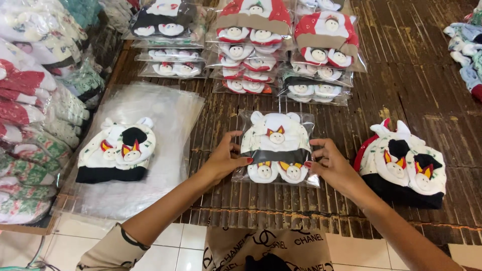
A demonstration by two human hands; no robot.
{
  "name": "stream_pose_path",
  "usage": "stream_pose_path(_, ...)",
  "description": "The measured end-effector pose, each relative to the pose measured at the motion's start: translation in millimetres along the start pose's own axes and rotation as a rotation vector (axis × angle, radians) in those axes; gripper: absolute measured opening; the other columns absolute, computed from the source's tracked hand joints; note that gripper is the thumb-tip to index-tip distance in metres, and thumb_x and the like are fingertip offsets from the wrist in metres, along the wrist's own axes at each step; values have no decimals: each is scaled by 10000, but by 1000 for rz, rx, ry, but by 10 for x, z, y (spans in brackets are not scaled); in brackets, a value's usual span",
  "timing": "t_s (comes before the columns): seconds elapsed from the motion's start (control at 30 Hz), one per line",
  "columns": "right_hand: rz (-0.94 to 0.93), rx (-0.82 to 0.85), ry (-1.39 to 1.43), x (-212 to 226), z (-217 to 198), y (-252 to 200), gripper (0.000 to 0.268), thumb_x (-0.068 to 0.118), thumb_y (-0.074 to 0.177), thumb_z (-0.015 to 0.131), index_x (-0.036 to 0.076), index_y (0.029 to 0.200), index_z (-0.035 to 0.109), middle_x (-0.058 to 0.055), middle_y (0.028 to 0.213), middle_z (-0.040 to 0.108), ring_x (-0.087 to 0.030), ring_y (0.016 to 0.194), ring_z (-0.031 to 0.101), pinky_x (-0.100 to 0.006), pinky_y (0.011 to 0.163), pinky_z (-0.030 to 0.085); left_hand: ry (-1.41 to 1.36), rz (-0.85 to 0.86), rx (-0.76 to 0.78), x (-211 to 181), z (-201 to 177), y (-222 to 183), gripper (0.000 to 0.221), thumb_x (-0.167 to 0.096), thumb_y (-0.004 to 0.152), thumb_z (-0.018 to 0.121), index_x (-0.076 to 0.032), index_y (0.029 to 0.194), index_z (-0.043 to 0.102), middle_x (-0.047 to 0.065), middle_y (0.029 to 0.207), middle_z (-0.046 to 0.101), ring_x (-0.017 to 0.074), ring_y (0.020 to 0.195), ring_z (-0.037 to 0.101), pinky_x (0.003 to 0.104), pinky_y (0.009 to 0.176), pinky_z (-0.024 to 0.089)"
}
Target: Packaging baby hats and socks into clear plastic bags
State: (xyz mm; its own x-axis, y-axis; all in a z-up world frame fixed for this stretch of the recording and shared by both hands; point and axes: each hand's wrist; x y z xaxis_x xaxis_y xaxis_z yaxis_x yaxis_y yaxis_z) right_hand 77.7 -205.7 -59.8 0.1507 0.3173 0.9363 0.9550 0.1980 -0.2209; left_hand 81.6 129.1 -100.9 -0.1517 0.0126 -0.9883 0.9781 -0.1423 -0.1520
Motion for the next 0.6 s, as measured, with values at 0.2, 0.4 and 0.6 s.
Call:
stream_pose_path(0.2, -36, -97, 76, -21, 30, -91, 649, 42, 859, 768, 93, 1448, 500, -162, 1041, 594, -232, 878, 649, -398, 781, 596, 29, 11, -20, -297, 141, -61, 839, -97, 716, 896, -118, 1440, 474, 150, 1039, 640, 195, 822, 592, 282, 618, 592)
stream_pose_path(0.4, -41, -145, 189, 81, 51, -157, 565, 37, 864, 734, 107, 1397, 560, -103, 1053, 578, -175, 860, 635, -332, 740, 604, 54, -39, -14, -217, 220, 28, 843, -78, 698, 916, -51, 1429, 499, 166, 1015, 617, 201, 780, 604, 310, 585, 612)
stream_pose_path(0.6, -90, -221, 212, 505, -604, -382, 628, 129, 822, 770, 63, 1406, 547, -164, 1118, 590, -237, 855, 672, -387, 715, 623, 162, 113, 28, -803, 781, 65, 811, -160, 762, 885, -145, 1457, 466, 179, 1123, 612, 247, 925, 602, 382, 773, 591)
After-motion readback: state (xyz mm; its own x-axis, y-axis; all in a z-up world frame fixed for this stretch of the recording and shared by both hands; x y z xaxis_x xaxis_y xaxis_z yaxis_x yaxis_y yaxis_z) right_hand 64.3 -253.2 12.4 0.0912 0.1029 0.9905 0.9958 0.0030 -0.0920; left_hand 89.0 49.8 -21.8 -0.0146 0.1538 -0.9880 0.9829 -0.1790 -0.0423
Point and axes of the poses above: each hand's wrist, its own y-axis towards the middle knuckle, its own z-axis out of the palm, x = y × z
